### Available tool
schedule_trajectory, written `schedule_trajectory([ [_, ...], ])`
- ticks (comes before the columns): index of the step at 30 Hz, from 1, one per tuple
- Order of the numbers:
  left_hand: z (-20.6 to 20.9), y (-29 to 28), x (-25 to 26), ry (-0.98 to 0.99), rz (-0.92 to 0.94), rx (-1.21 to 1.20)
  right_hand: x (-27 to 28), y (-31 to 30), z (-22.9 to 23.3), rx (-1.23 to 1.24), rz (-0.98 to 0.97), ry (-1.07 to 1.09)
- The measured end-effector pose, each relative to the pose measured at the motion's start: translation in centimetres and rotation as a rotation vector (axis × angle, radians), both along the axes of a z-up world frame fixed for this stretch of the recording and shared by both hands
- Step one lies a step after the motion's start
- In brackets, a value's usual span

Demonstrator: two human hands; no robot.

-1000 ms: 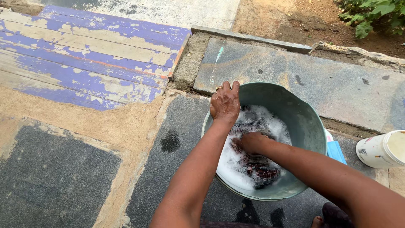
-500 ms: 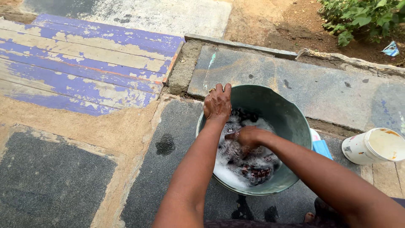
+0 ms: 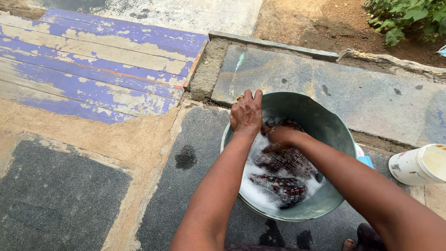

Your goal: The person washes a patterned rug in a bucket of soapy water by hand, then lays it flat on the ground and scrubs it with a brush.

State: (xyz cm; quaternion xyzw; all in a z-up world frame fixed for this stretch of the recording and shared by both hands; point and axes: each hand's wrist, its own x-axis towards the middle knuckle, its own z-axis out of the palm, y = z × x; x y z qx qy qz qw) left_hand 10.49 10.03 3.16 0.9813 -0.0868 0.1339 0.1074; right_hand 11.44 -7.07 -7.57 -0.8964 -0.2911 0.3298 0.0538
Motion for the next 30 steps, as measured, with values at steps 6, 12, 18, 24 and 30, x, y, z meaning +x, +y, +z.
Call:
schedule_trajectory([
  [6, -0.5, -0.4, 0.6, 0.007, 0.016, -0.046, 1.8, 3.2, -4.4, -0.17, 0.021, -0.13],
  [12, 0.0, 0.2, 0.6, 0.021, -0.007, -0.004, -1.6, 5.1, 0.5, -0.272, -0.02, -0.114],
  [18, 1.3, 0.1, 0.0, 0.036, -0.001, -0.005, -9.6, 5.8, 4.1, -0.186, 0.151, -0.006],
  [24, 0.8, -0.3, 0.2, 0.079, 0.031, -0.026, -11.6, 7.3, 4.7, -0.222, 0.213, -0.098],
  [30, 0.5, 0.0, 0.7, 0.113, 0.025, -0.071, -5.1, 7.7, -1.7, -0.279, 0.153, -0.196],
])
